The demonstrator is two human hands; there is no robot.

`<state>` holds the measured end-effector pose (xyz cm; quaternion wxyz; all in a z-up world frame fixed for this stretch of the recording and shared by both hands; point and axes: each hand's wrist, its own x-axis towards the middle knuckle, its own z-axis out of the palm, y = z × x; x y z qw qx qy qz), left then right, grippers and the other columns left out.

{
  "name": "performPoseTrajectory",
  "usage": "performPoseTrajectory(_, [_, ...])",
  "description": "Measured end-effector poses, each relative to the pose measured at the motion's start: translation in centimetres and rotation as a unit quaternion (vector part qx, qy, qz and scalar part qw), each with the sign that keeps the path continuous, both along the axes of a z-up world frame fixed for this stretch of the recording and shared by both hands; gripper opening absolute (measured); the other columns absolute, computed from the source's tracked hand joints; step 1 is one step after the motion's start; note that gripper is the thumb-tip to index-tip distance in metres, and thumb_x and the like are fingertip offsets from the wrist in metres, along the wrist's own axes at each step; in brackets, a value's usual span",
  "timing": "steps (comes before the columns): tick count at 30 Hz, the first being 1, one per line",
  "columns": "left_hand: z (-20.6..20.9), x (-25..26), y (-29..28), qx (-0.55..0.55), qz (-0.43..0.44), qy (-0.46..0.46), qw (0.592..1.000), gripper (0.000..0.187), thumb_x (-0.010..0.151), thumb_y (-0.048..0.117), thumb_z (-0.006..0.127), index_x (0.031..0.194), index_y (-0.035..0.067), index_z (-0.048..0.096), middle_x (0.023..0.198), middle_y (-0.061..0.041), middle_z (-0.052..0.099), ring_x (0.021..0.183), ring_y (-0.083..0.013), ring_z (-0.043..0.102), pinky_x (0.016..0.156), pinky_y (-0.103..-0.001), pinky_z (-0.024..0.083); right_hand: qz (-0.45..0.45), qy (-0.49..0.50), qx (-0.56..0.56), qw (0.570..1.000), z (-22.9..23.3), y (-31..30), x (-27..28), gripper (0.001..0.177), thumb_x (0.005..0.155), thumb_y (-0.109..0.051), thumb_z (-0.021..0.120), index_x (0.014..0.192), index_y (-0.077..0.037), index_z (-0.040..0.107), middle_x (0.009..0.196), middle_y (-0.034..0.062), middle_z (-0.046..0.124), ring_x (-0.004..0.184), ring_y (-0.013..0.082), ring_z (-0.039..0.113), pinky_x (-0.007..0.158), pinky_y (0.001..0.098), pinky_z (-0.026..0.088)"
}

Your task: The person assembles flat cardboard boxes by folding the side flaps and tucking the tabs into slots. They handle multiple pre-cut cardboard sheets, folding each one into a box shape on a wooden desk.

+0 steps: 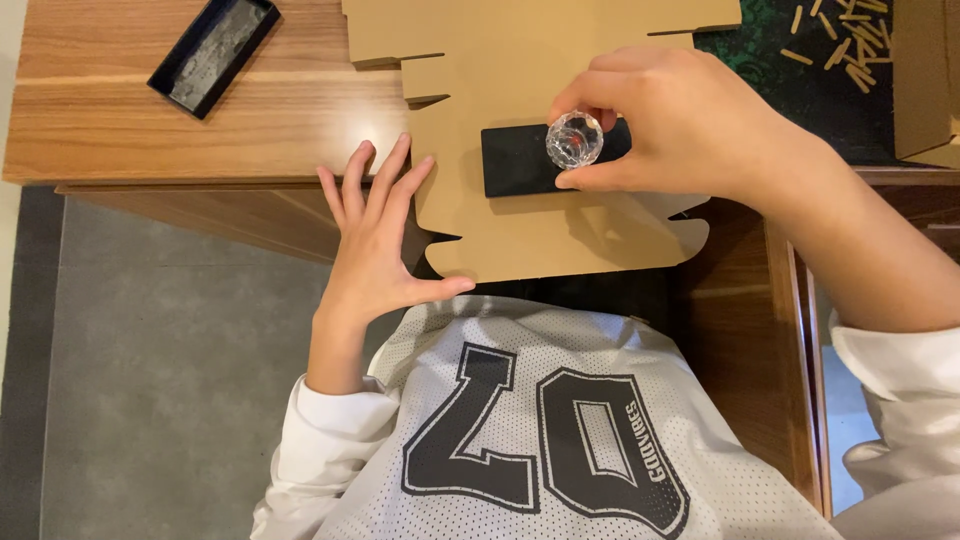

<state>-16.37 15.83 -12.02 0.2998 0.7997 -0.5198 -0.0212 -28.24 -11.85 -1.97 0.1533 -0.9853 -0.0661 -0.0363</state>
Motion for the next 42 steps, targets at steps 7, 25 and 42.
performPoseTrajectory(7, [-0.07,0.0,0.03,0.0,0.0,0.001,1.0,0.107,0.067,0.077,0.063,0.148,0.014,0.035,0.161,-0.007,0.021,0.149,-0.0386,0.012,0.113,-0.071,-0.008,0.01,-0.012,-0.006,1.0,-0.06,-0.2,-0.01,0.037,0.075,-0.033,0.083,0.103,-0.013,0.067,0.084,0.0015,0.063,0.078,0.0213,0.059,0.067,0.0355,0.043])
performPoseTrajectory(25, [0.04,0.0,0.01,0.003,-0.001,-0.001,1.0,0.106,0.067,0.078,0.061,0.147,0.014,0.036,0.161,-0.007,0.022,0.148,-0.0385,0.012,0.113,-0.07,-0.007,-0.011,0.005,-0.006,1.0,-0.33,-0.2,0.07,0.038,0.075,-0.034,0.082,0.103,-0.014,0.068,0.084,0.0004,0.063,0.081,0.0209,0.059,0.068,0.0352,0.043])
performPoseTrajectory(42, [0.16,-0.02,-0.04,0.009,0.004,-0.001,1.0,0.106,0.065,0.078,0.062,0.147,0.014,0.037,0.161,-0.007,0.022,0.148,-0.039,0.013,0.112,-0.07,-0.008,-0.001,-0.005,0.011,1.0,-0.53,-0.43,0.32,0.035,0.076,-0.03,0.082,0.104,-0.014,0.067,0.086,0.0,0.063,0.079,0.0191,0.059,0.068,0.0344,0.042])
